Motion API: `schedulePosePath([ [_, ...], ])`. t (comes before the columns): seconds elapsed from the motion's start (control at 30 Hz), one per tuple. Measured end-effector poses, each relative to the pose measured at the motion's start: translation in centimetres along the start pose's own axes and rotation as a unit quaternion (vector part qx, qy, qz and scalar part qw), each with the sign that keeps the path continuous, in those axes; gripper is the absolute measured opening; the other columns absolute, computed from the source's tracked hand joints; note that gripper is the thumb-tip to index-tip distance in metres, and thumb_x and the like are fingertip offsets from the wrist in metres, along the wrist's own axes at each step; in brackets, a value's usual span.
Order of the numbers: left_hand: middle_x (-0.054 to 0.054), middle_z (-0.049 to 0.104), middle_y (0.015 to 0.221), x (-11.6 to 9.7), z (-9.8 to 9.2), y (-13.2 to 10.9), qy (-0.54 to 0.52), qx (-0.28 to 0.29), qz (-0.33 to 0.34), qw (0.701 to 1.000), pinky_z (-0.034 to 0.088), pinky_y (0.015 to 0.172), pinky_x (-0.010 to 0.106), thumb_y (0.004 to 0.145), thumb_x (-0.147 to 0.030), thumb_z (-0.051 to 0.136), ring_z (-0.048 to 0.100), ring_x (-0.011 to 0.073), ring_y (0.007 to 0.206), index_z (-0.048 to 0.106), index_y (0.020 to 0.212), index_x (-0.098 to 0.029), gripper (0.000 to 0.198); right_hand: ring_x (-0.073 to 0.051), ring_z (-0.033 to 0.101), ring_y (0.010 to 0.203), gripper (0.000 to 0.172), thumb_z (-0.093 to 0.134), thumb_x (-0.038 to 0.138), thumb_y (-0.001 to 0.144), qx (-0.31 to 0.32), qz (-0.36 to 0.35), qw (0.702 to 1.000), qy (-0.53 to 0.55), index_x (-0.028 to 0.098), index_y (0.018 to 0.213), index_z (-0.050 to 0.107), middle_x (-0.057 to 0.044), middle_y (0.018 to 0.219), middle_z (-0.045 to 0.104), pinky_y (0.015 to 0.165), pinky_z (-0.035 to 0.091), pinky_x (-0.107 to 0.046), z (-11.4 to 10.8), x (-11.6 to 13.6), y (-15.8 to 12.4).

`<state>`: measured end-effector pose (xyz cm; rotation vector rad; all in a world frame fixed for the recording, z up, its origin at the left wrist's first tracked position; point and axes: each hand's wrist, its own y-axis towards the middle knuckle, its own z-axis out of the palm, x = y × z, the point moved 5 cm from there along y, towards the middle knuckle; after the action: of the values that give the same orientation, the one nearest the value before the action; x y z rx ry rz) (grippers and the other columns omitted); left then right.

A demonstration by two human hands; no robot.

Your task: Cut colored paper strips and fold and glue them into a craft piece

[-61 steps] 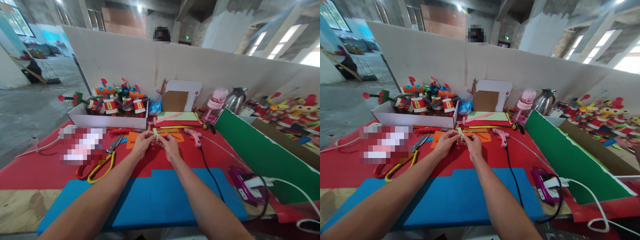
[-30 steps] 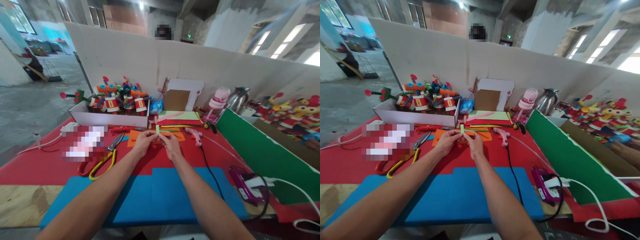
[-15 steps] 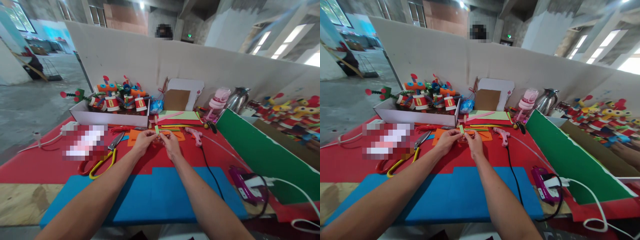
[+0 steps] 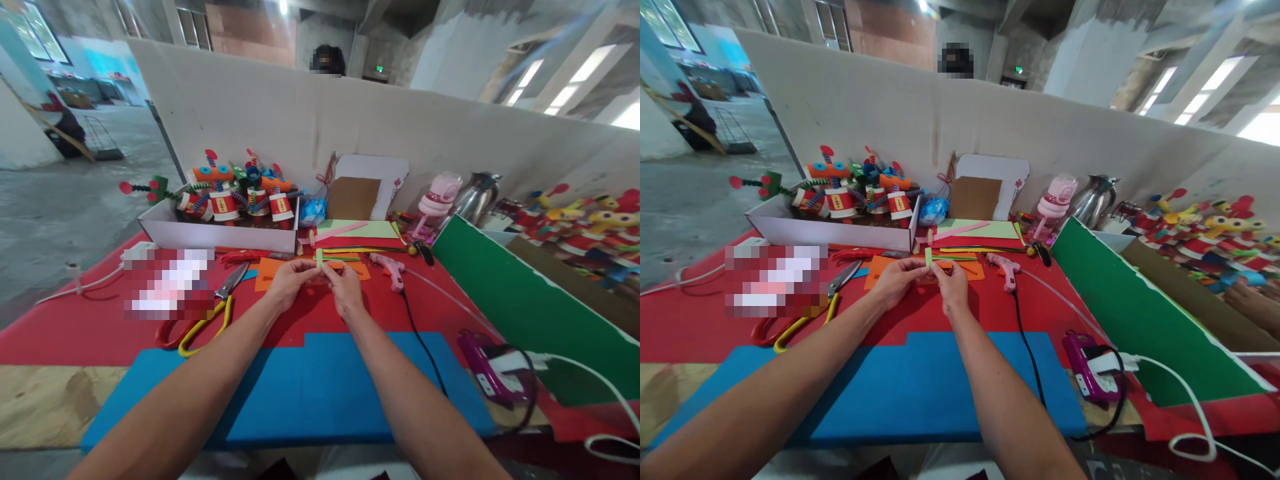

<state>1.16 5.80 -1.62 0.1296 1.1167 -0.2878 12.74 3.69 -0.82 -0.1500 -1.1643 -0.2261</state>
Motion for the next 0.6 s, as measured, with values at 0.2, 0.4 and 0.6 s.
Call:
schedulePosePath([
  [0.2,0.002,0.066,0.061,0.0,-0.4,0.1,0.017,-0.03,-0.002,0.999,0.043,0.052,0.021,0.047,-0.034,0.086,0.057,0.0104,0.055,0.067,0.069,-0.012,0.037,-0.011,0.058,0.059,0.022,0.076,0.031,0.057,0.016,0.001,1.0,-0.012,0.018,0.068,0.063,0.004,0.06,0.064,0.063,0.05,-0.025,0.3,0.0,-0.1],
  [0.4,-0.002,0.06,0.053,-0.7,-0.6,-0.1,0.045,-0.078,0.018,0.996,0.036,0.048,0.021,0.046,-0.032,0.083,0.047,0.0062,0.046,0.064,0.062,-0.014,0.03,-0.01,0.055,0.054,0.023,0.076,0.035,0.058,0.001,-0.006,0.999,-0.037,0.017,0.067,0.065,0.004,0.056,0.062,0.058,0.048,-0.024,0.3,0.4,-0.3],
  [0.6,-0.004,0.056,0.05,-1.2,-0.6,-0.2,0.047,-0.104,0.031,0.993,0.033,0.045,0.021,0.046,-0.031,0.082,0.044,0.0057,0.043,0.062,0.061,-0.015,0.03,-0.01,0.054,0.049,0.025,0.078,0.037,0.057,-0.051,-0.022,0.998,-0.021,0.017,0.063,0.064,0.005,0.05,0.058,0.056,0.049,-0.024,-0.9,1.2,0.5],
])
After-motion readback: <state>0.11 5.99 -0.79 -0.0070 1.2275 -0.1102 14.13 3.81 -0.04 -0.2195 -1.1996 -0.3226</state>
